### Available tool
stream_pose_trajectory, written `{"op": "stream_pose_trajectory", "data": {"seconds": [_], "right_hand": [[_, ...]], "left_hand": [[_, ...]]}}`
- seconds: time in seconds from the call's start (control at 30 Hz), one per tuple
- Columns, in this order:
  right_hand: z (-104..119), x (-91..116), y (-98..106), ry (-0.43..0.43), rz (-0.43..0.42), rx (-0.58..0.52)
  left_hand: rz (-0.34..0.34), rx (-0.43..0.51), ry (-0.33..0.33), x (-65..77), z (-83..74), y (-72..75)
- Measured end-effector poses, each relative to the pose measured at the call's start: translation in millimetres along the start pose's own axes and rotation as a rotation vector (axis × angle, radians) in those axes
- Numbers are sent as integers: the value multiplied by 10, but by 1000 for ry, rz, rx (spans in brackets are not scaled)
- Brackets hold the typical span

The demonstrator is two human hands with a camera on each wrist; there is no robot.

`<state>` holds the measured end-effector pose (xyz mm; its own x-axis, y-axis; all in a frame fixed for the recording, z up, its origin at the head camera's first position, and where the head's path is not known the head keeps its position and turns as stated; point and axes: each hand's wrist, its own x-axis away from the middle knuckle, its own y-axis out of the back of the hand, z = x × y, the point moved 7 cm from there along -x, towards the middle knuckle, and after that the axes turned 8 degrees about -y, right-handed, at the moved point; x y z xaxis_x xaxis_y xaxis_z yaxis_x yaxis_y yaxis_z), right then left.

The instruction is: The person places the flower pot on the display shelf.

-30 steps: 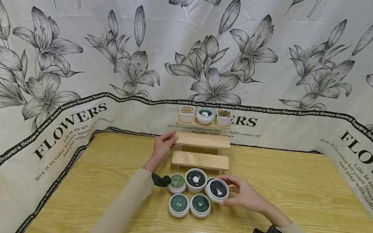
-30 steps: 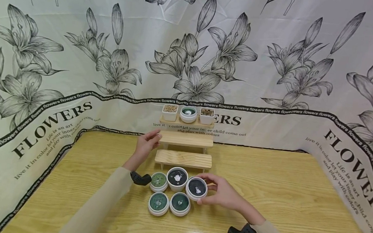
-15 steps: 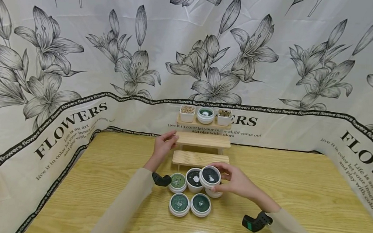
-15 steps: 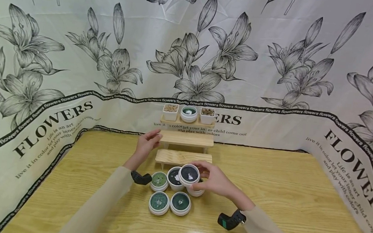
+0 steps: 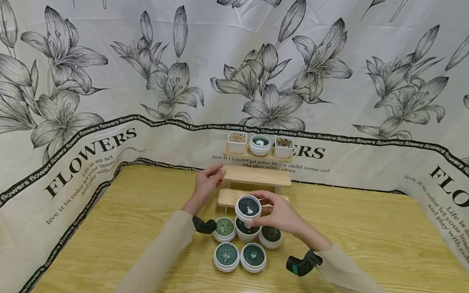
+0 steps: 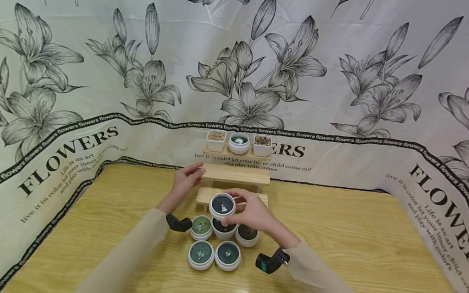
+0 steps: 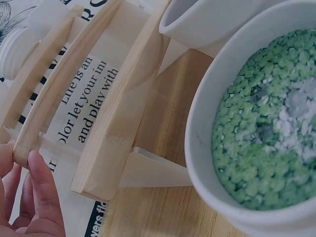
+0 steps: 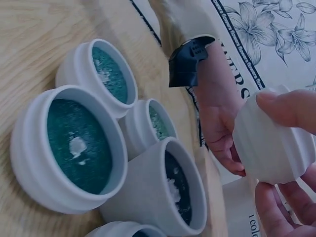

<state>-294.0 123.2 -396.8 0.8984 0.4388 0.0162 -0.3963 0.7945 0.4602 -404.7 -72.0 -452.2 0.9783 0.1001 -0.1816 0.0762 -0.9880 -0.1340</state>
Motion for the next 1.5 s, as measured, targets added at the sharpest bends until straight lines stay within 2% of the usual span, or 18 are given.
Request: {"op": "stream_pose_trajectory", "data": {"seconds": [0.23,0.57,0.73,1.0,1.23,1.5], "right_hand": [[123,-164,33,24,-28,20],[153,-376,119,40,-76,-54],[163,-497,151,14,-102,-65],[127,-648,154,-56,-176,-3],[143,-703,178,-55,-206,-14],[70,-830,199,-65,-225,16]], "left_hand": [[-11,11,3,-15,3,-9],[-19,11,5,-24,6,-16],[-17,-3,-6,-37,1,-16],[-14,-28,21,-61,47,-7],[-13,-7,13,-44,21,-12],[-25,-44,7,-23,8,-6]]}}
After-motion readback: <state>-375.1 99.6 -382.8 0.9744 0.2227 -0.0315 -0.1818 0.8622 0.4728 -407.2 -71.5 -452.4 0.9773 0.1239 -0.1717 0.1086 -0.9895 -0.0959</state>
